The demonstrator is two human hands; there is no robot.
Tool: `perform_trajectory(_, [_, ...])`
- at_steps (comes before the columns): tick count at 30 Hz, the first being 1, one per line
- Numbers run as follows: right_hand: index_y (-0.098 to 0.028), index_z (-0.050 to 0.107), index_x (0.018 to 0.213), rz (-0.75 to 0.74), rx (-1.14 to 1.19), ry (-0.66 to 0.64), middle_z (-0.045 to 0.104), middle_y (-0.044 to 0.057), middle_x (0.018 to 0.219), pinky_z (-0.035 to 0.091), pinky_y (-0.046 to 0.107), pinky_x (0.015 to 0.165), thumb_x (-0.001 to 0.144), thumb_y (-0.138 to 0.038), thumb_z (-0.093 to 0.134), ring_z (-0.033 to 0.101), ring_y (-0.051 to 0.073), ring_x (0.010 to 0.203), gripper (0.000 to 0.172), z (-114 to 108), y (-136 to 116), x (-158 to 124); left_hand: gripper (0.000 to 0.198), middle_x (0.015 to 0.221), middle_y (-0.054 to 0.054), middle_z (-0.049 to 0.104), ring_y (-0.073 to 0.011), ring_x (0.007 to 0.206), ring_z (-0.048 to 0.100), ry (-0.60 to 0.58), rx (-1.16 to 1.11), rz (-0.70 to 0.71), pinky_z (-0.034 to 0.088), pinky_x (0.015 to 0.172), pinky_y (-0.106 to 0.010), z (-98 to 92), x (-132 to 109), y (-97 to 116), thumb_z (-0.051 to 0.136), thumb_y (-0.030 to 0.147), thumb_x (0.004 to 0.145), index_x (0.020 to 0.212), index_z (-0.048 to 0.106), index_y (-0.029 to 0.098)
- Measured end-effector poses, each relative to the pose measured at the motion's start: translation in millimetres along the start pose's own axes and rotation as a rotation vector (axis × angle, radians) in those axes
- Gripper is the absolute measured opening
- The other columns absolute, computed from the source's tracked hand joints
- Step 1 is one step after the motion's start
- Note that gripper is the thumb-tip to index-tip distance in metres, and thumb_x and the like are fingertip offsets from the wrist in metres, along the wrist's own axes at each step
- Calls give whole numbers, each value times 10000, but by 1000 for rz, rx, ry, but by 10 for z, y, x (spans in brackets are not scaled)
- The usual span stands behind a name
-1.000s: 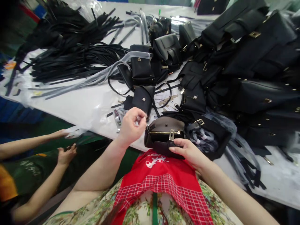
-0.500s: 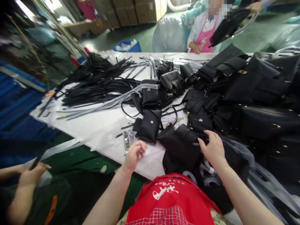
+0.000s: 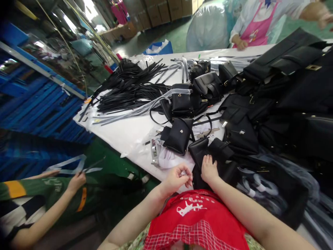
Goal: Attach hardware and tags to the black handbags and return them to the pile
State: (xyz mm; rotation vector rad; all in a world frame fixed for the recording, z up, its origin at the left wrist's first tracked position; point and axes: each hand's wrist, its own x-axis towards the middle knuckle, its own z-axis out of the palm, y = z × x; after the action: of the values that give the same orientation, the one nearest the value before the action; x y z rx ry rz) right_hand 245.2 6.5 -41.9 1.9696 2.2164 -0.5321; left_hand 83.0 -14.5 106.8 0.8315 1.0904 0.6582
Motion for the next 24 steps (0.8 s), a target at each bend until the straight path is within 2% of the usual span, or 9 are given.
perform_trajectory(4, [12,521,1271,39,224,-25,563,307,1251,431,434,967,764,0,494,540,351,1190,508,-112,91,72,82,487,34,531,-68,438,462,70,48,53,376,458,-181,-178,7,43,466,166,603,609,548,160])
perform_trajectory(6, [-59,617,1166,55,250,-53,670,225,1100,467,394,921,800,-28,477,632,306,1053,393,-279,308,125,71,448,53,477,-64,409,397,160,52,85,305,424,-178,-297,21,88,450,185,618,587,513,175])
perform_trajectory(9, [-145,681,1038,69,299,-65,726,115,993,511,345,856,853,-161,519,676,260,951,247,-657,756,66,76,418,70,419,-57,401,324,246,110,129,230,414,-179,-462,31,155,453,188,633,567,490,181])
perform_trajectory(11, [-159,679,1033,74,490,-70,738,74,970,545,331,798,854,-267,566,692,245,901,238,-966,1027,-87,76,417,70,410,-56,407,310,268,124,142,213,417,-183,-541,33,182,459,188,625,554,485,180])
perform_trajectory(13, [-151,666,1063,103,832,-68,744,67,961,569,361,764,809,-364,643,703,257,865,332,-1268,1212,-290,78,411,70,402,-57,405,300,280,111,137,200,416,-188,-583,46,191,464,199,620,545,481,181])
perform_trajectory(15, [-145,666,1058,163,1136,-43,747,77,951,580,404,757,725,-422,733,707,281,849,438,-1516,1303,-488,74,404,71,393,-60,401,293,294,93,129,190,414,-192,-585,77,191,470,214,613,547,484,183])
perform_trajectory(17, [-155,680,1018,220,1250,7,750,75,933,583,411,757,664,-431,786,709,284,837,461,-1693,1334,-640,66,406,70,390,-63,404,292,301,65,130,186,416,-194,-553,119,193,473,225,607,558,491,184])
perform_trajectory(21, [-162,693,1005,208,1203,140,752,68,911,588,415,744,678,-430,773,707,286,832,430,-1887,1329,-822,102,429,66,389,-65,416,289,244,8,107,178,423,-196,-435,184,227,495,270,632,610,535,178])
perform_trajectory(24, [-183,713,1020,57,837,236,744,66,970,569,436,814,791,-344,663,690,292,914,285,-1890,1218,-934,227,438,75,351,-64,421,267,186,63,74,153,425,-201,-363,232,252,569,372,688,710,620,151])
